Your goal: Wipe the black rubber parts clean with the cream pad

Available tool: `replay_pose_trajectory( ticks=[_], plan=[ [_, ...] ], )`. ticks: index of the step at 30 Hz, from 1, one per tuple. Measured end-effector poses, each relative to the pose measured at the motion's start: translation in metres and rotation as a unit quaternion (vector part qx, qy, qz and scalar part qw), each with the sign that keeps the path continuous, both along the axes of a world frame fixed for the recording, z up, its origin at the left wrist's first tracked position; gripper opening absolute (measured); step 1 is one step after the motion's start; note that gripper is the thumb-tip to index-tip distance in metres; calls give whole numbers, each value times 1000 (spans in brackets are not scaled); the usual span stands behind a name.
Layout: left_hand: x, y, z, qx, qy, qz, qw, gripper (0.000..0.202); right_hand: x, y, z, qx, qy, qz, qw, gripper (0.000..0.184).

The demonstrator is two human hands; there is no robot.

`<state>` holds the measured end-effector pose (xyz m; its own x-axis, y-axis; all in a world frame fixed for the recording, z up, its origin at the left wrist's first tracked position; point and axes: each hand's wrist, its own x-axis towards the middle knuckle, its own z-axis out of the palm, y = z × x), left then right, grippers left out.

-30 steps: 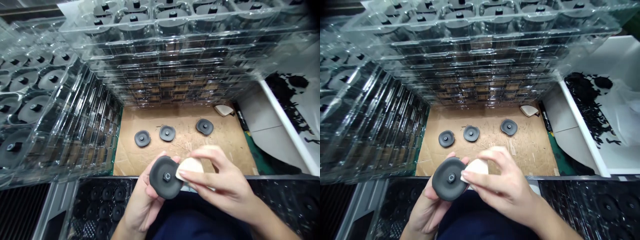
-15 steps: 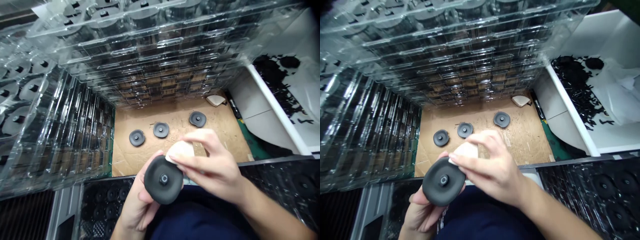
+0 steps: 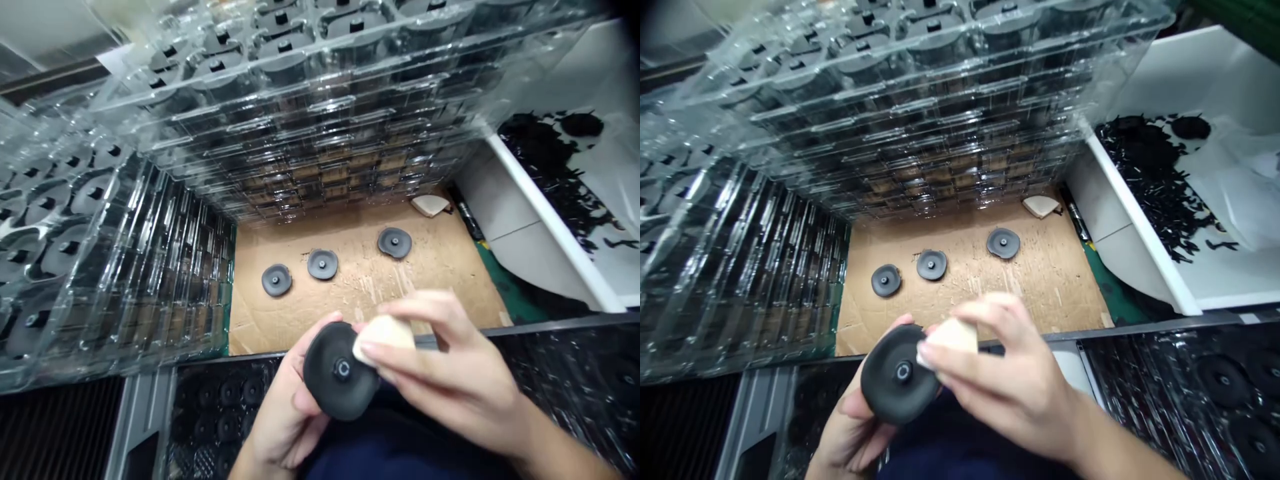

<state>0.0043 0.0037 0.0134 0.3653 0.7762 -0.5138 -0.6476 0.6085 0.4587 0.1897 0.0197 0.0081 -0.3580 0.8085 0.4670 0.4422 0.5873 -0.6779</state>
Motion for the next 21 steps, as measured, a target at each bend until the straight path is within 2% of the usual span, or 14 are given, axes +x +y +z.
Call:
replay_pose_trajectory(
  ticks=[3, 7, 11, 13, 16, 19, 21],
  plan=[
    [4, -2, 1, 11, 9, 18, 1000, 49, -2, -3, -1, 23, 7, -16, 1000, 27],
    [7, -4, 3, 23, 31, 52, 998, 53, -6, -12, -3, -13, 39, -20, 999, 29],
    [13, -6, 5, 25, 55, 99, 993, 48, -13, -14, -3, 20, 22, -74, 997, 26],
    [17, -8, 6, 38, 72, 122, 989, 49, -19, -18, -3, 20, 61, -98, 993, 25],
    [23, -12, 5, 60, 83, 149, 983, 52, -24, -26, -3, 15, 103, -84, 991, 26],
    [27, -16, 3, 85, 96, 182, 975, 54, -25, -30, -2, 2, 67, -98, 993, 25],
    [28, -17, 1, 88, 92, 188, 974, 54, -25, -31, -1, 15, 87, -107, 990, 24]
  ],
)
